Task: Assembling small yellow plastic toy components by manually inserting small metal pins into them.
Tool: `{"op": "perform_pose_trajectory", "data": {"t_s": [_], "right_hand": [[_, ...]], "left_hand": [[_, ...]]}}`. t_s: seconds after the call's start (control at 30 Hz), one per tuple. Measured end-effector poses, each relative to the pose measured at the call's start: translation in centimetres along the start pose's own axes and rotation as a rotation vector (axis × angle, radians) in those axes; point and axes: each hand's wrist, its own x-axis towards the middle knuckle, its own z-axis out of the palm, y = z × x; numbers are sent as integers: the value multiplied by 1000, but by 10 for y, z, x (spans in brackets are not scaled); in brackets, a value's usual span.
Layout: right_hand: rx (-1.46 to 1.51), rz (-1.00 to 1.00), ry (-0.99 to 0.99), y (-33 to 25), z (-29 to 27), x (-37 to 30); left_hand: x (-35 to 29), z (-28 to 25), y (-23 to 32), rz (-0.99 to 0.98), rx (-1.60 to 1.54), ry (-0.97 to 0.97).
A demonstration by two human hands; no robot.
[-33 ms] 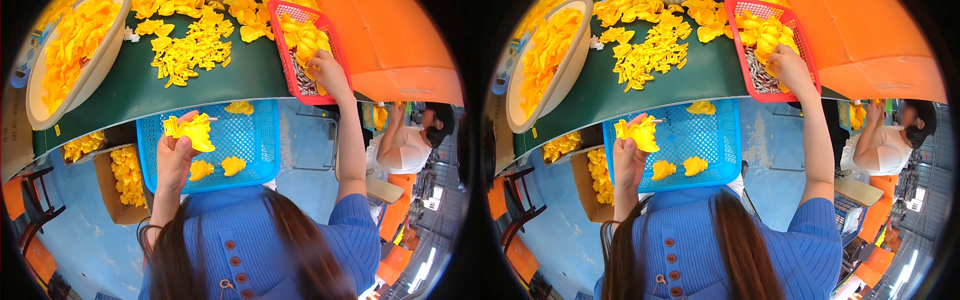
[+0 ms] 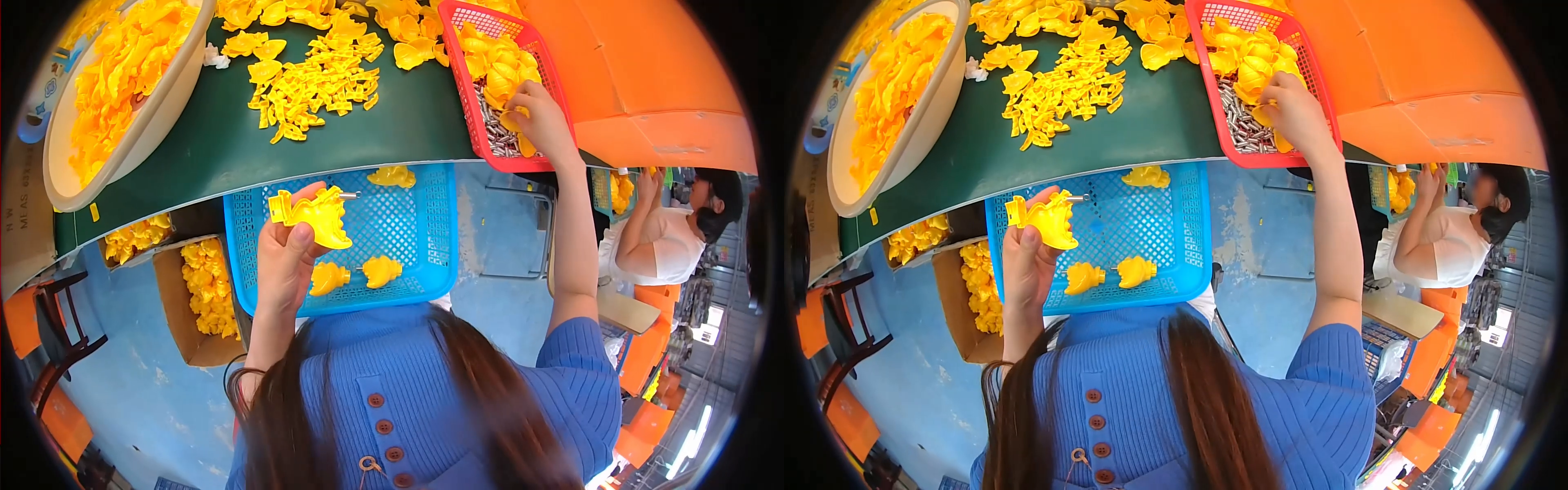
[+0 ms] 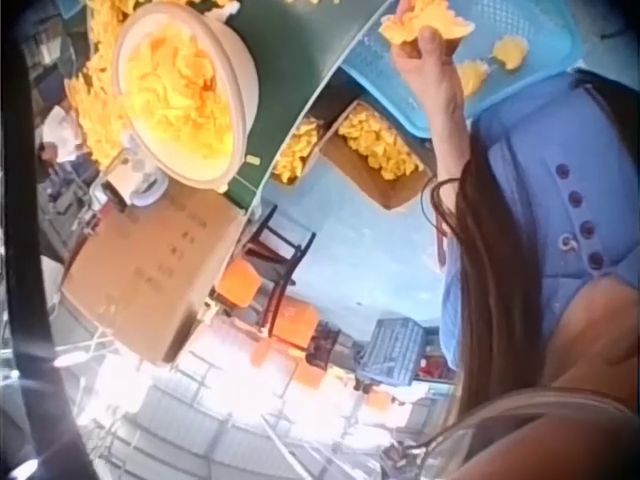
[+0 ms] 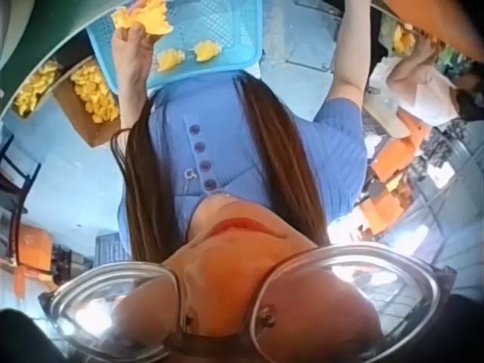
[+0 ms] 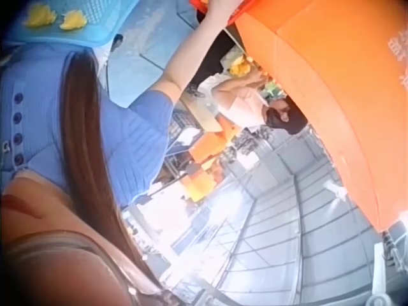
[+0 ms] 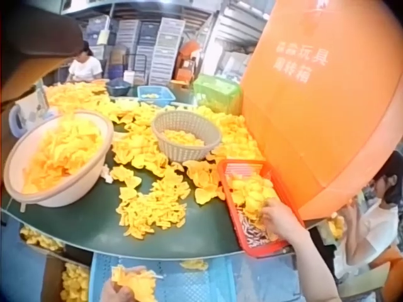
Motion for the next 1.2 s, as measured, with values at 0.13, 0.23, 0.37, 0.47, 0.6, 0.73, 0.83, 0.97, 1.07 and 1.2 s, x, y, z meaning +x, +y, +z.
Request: {"op": "perform_pose_trajectory", "data": {"t_s": [0.13, 0.23, 0.37, 0.47, 0.6, 0.73, 0.83, 0.97, 1.07, 1.2], "right_hand": [[277, 119, 117, 4, -18, -2], [635, 217, 229, -10, -16, -7], [1238, 266, 201, -76, -31, -19], [1314, 120, 45, -133, -18, -18], [1356, 69, -18, -189, 0, -9], [1205, -111, 39, -215, 17, -4], [1001, -179, 131, -222, 20, -2], [914, -210, 244, -226, 23, -3], [746, -247, 277, -225, 20, -2], [716, -295, 367, -224, 18, -2]], "left_hand": [[-3, -1, 0, -6, 0, 34], [0, 7, 0, -9, 50, 93], [5, 10, -2, -60, 54, 35], [6, 13, -4, -70, 56, -10], [3, 10, -5, -55, 61, -22], [-2, 7, -5, -29, -4, 26], [-4, 2, -6, -17, -51, 23], [-2, 2, -7, 17, -22, 35], [-1, 4, -6, -4, -23, 61], [0, 7, -6, 9, -32, 69]]}}
